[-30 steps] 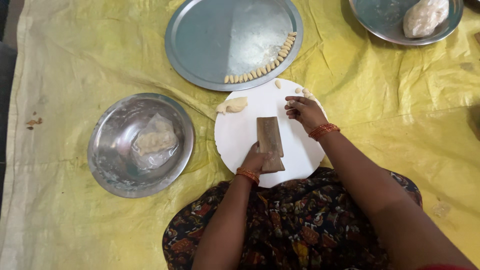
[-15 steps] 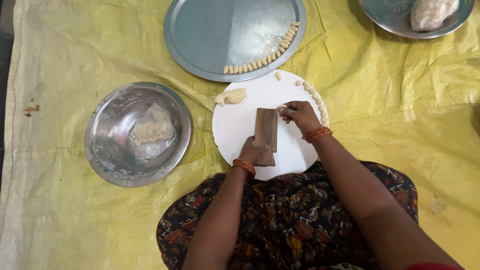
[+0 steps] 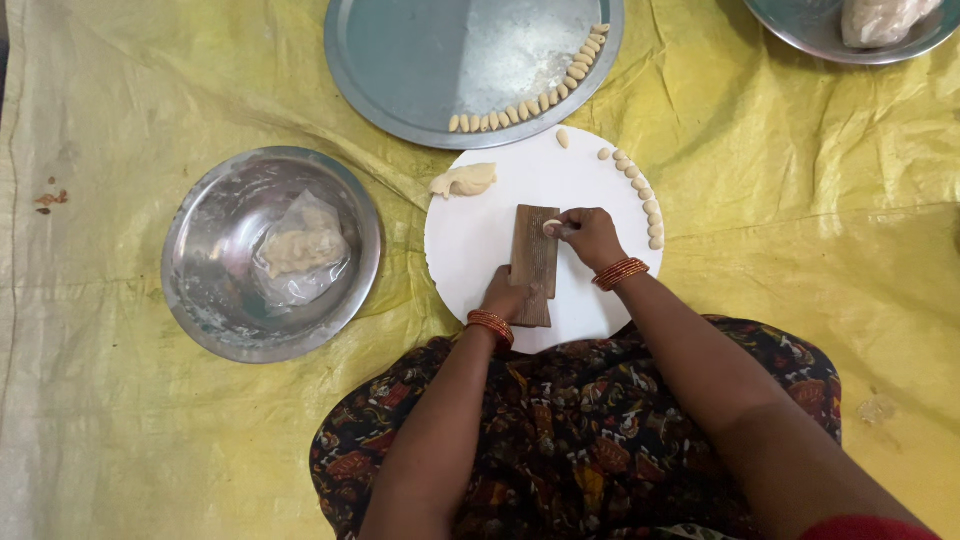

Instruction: The person rolls small pieces of dough into balls and places them on a white plate. They then use a wooden board to press and shape the dough pieces, arranging them in a row.

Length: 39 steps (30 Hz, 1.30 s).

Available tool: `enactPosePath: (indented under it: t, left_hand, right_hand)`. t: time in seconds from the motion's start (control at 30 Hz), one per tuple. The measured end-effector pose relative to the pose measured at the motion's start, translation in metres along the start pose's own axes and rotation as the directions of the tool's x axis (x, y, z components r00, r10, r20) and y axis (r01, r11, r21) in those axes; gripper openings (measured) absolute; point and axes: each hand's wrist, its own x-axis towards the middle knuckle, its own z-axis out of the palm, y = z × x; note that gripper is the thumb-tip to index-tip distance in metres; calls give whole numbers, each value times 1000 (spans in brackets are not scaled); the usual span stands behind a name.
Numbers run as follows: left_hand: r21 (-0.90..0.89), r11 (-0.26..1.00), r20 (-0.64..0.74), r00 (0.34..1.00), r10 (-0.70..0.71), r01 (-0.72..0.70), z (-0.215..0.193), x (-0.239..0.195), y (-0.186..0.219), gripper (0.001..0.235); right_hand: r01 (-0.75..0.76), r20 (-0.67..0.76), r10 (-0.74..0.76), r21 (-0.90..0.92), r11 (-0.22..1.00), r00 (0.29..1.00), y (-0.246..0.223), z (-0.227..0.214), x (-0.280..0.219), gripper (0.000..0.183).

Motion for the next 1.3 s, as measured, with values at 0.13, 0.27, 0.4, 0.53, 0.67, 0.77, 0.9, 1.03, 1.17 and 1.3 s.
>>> enactPosePath:
  t: [0.13, 0.27, 0.4, 0.53, 0.67, 0.77, 0.9, 1.03, 1.17, 1.3]
  left_hand:
    - [-14, 1000, 8, 1000, -17, 17, 0, -5, 5, 68]
    - [-14, 999, 20, 999, -46, 46, -1, -8, 12, 68]
    - [6, 1000, 4, 1000, -28, 28, -1, -9, 12, 69]
    - [21, 999, 8, 1000, -29, 28, 0, -5, 8, 70]
    - [20, 999, 8, 1000, -30, 30, 2, 2, 4, 72]
    - [-57, 998, 18, 999, -26, 27, 4, 3, -3, 68]
    - [-36, 999, 9, 1000, 24, -24, 5, 2, -8, 65]
    - [-27, 1000, 16, 1000, -3, 4, 4, 0, -7, 66]
    - [-40, 999, 12, 1000, 16, -15, 3, -3, -3, 66]
    - [8, 1000, 13, 1000, -26, 26, 1, -5, -2, 68]
  right_hand:
    - [-30, -17, 30, 6, 1000, 999, 2, 6, -2, 34]
    - [-42, 5, 42, -19, 999, 999, 4, 9, -4, 35]
    - [84, -4, -85, -142, 986, 996, 16, 14, -3, 42]
    - [176, 8, -176, -131, 976, 984, 31, 24, 0, 42]
    - [162, -45, -198, -413, 896, 979, 34, 34, -4, 44]
    - [84, -104, -159, -511, 855, 982, 30, 41, -12, 42]
    - [-63, -154, -7, -449, 891, 988, 22, 39, -8, 54]
    - [-107, -191, 29, -413, 904, 981, 21, 39, 3, 60]
    - [-119, -258, 3, -435, 892, 966, 24, 39, 20, 53]
    - [-116, -270, 8, -387, 915, 963, 27, 38, 31, 52]
